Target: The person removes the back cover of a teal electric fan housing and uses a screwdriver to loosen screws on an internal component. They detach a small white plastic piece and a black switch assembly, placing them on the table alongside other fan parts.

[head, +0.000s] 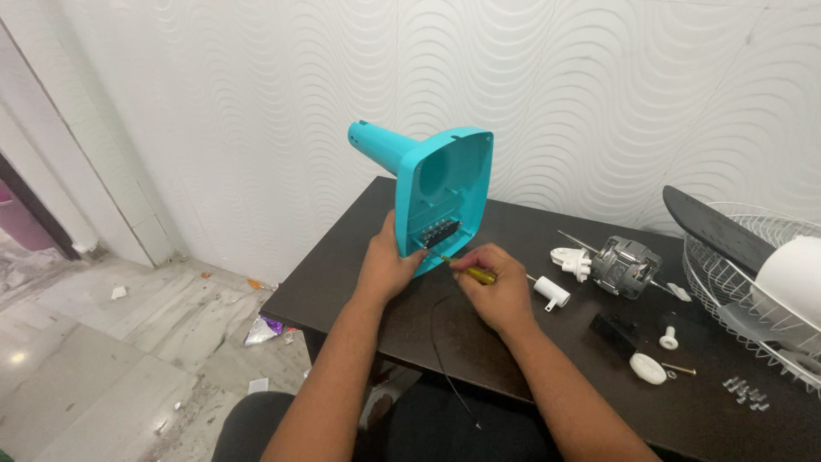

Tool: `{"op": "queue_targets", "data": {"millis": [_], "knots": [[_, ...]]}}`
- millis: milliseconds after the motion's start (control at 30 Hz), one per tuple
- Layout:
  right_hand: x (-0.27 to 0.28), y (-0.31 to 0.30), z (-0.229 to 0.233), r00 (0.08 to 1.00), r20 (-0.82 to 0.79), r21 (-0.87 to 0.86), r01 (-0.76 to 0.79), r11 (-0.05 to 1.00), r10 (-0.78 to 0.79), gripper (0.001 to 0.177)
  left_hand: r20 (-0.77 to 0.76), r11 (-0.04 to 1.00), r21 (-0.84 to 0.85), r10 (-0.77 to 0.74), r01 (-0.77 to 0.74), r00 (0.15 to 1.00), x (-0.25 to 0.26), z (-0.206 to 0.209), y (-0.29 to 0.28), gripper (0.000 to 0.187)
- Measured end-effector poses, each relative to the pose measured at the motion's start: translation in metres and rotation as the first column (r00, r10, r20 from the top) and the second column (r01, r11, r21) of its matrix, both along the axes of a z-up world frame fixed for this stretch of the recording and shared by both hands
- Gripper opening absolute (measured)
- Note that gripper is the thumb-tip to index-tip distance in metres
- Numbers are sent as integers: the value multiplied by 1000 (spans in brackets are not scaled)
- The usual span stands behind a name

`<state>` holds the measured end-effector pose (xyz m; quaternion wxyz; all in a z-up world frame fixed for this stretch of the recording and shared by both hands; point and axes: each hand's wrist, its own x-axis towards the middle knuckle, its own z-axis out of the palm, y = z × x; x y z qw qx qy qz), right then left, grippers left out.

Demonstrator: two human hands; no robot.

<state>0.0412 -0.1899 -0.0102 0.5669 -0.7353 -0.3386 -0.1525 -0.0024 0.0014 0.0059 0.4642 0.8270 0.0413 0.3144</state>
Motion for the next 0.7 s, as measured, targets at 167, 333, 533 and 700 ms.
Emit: {"op": "queue_targets", "data": {"millis": [167, 333, 533, 700], "knots": [[1, -1, -3, 997, 49, -54, -58, 997, 61, 9, 42, 1000, 20, -21, 20, 999, 2, -4, 1, 67], [0, 0, -2, 1000, -27, -123, -6, 992, 2, 13, 83, 999, 24, -31, 29, 996, 3, -6, 1, 67], [-5, -1, 1, 996, 74, -379, 71, 923, -46, 16, 79, 998, 43, -40, 36, 996, 3, -6, 0, 63], [-5, 1, -1, 980, 123, -276, 184, 943, -156, 19, 94, 994, 82, -78, 70, 993, 5, -7, -6, 59]]}}
